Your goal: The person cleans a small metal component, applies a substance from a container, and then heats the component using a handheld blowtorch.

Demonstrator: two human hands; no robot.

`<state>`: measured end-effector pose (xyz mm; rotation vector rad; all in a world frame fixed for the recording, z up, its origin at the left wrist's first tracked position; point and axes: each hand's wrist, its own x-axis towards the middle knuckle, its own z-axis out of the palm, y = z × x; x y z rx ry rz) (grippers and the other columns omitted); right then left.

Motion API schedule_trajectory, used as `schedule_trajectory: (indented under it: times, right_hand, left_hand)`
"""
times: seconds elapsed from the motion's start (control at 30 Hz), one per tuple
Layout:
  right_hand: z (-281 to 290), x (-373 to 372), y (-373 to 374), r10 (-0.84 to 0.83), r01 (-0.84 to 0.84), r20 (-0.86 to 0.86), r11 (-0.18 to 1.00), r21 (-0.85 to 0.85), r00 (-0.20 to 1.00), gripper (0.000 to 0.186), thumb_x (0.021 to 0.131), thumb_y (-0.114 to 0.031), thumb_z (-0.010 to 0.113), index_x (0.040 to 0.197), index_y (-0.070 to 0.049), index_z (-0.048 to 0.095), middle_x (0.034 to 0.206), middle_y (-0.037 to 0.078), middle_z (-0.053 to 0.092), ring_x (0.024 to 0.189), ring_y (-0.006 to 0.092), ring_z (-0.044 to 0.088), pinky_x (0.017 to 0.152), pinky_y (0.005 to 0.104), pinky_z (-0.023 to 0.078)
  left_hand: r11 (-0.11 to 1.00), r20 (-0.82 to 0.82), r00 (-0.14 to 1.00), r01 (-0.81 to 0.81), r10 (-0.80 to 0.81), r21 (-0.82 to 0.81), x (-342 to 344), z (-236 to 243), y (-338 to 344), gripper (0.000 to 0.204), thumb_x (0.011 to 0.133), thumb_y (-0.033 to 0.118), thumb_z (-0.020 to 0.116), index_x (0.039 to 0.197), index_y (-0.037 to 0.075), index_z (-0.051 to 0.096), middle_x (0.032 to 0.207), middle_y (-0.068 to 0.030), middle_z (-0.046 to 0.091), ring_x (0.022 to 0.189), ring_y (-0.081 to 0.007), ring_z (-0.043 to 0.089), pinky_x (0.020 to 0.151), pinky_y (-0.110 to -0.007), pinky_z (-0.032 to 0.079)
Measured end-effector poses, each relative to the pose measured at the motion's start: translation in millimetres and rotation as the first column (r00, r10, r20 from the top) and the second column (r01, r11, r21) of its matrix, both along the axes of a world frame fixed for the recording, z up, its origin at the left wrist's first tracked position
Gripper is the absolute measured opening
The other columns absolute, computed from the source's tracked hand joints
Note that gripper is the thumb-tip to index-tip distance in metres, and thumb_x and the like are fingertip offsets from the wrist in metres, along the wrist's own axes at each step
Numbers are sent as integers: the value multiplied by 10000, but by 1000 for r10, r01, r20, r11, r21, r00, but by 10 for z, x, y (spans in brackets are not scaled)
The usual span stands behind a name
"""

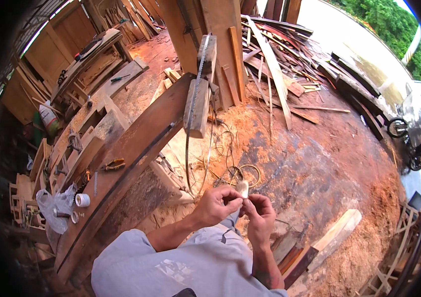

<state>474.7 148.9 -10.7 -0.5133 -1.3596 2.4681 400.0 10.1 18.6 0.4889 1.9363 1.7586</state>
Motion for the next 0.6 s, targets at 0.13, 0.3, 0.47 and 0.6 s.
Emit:
schedule_trajectory:
  times: [0.13,0.3,0.47,0.6]
  right_hand:
    - [-29,-878,262,193,-193,-62,981,-1,979,158,981,-92,643,1068,40,633,932,78,669,748,134,621,682,269,516]
    - [168,-2179,538,491,-487,20,856,173,871,144,1000,-106,613,1030,34,627,902,45,639,786,102,588,701,253,492]
    - [306,-3441,611,642,-631,-11,756,176,767,172,1002,-147,626,1000,24,623,864,39,633,754,89,576,674,247,485]
    - [299,-4246,547,689,-700,122,705,114,714,204,1001,-186,626,1004,19,625,842,48,633,724,112,590,668,254,484]
  left_hand:
    - [938,84,965,-261,248,227,-529,-82,266,100,938,59,662,977,-32,679,882,-49,670,779,-88,619,708,-254,509]
    - [864,29,880,-472,475,177,-1442,42,371,107,941,59,674,1003,-28,674,911,-58,673,829,-103,627,755,-256,508]
    - [715,-67,712,-696,699,68,-2238,398,221,111,931,46,695,1009,-33,699,952,-32,654,854,-84,588,771,-233,486]
    - [609,-383,618,-777,687,-162,-2905,601,-95,145,917,78,699,1002,-39,709,981,-78,674,900,-125,612,820,-261,486]
